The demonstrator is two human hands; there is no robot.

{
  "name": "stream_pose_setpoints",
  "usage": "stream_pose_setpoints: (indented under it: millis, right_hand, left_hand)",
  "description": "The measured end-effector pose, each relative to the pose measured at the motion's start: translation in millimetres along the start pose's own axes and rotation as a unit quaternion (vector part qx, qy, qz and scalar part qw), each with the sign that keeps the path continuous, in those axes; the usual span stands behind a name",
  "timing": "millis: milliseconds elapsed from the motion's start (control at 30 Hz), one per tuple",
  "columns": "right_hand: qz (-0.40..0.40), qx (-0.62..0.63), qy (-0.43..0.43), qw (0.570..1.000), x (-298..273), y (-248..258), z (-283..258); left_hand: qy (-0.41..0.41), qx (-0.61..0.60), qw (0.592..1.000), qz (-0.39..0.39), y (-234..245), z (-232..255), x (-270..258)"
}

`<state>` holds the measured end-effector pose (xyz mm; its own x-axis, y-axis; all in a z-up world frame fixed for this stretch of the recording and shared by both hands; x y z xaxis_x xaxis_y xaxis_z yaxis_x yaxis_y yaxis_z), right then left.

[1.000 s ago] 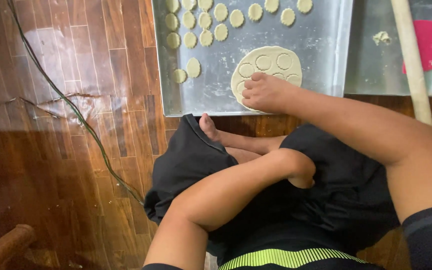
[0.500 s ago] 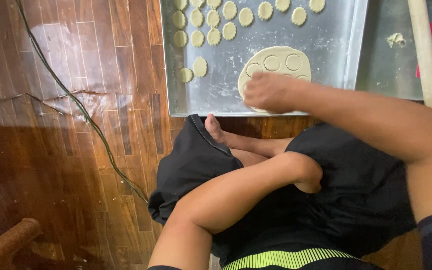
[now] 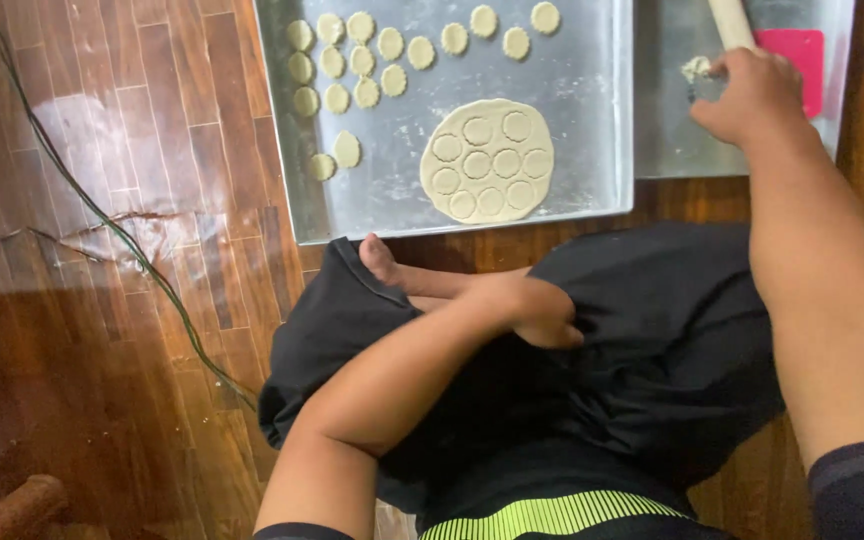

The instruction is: Rolling out dough and using a circular cutter to create multiple small pastry circles on a baking tray.

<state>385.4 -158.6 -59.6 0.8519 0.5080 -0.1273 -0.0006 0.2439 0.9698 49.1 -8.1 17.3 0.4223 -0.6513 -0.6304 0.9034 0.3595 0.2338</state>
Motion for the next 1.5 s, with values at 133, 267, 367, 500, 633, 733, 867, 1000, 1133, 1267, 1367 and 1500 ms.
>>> stream_pose_setpoints:
  millis: [133, 267, 367, 500, 633, 733, 867, 1000, 1133, 1267, 1367, 1500]
  right_hand:
    - [-0.092, -0.051, 0.004, 0.994, 9, -37, 2]
    - [-0.001, -0.001, 0.005, 1.000, 20, 3, -35]
    - [0.171, 0.079, 0.084, 0.978, 17, 71, -111]
    - [-0.008, 0.138, 0.173, 0.975, 31, 64, -226]
    - [0.050, 0.122, 0.240, 0.962, 58, 32, -279]
    - [0.063, 0.062, 0.229, 0.969, 56, 36, -292]
    - [-0.043, 0.023, 0.214, 0.976, 55, 19, -302]
    - [-0.059, 0.095, 0.178, 0.978, 63, 17, -296]
    - [-0.066, 0.063, 0.221, 0.971, 62, 20, -304]
    - [-0.055, 0.052, 0.225, 0.971, 57, 16, -305]
    - [-0.083, 0.095, 0.190, 0.974, 64, 11, -301]
    - [-0.180, 0.061, 0.165, 0.968, 78, 18, -301]
  left_hand:
    - [0.051, -0.044, 0.995, 0.080, 46, -37, -17]
    - [0.225, -0.191, 0.915, 0.275, 91, -139, -51]
    - [0.253, -0.182, 0.790, 0.529, 120, -211, -67]
    - [0.265, -0.291, 0.718, 0.575, 120, -231, -63]
    - [0.242, -0.272, 0.720, 0.591, 122, -236, -51]
    - [0.255, -0.332, 0.716, 0.559, 126, -236, -56]
    - [0.257, -0.329, 0.721, 0.554, 126, -234, -56]
    - [0.278, -0.344, 0.733, 0.517, 125, -227, -59]
    - [0.275, -0.352, 0.739, 0.505, 124, -231, -53]
    - [0.288, -0.355, 0.739, 0.494, 123, -225, -58]
    - [0.289, -0.365, 0.738, 0.489, 123, -225, -59]
    - [0.283, -0.351, 0.738, 0.503, 123, -231, -56]
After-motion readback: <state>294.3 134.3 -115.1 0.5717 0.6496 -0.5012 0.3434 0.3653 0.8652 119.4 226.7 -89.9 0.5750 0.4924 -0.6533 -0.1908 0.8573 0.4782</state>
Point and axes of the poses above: each hand's wrist, its own x-axis towards the middle knuckle, its own y-axis out of the back of the hand, z = x × y, the point moved 9 cm from there along x, towards the middle knuckle, and after that the axes turned 10 degrees about -x, right-handed, at the moved point
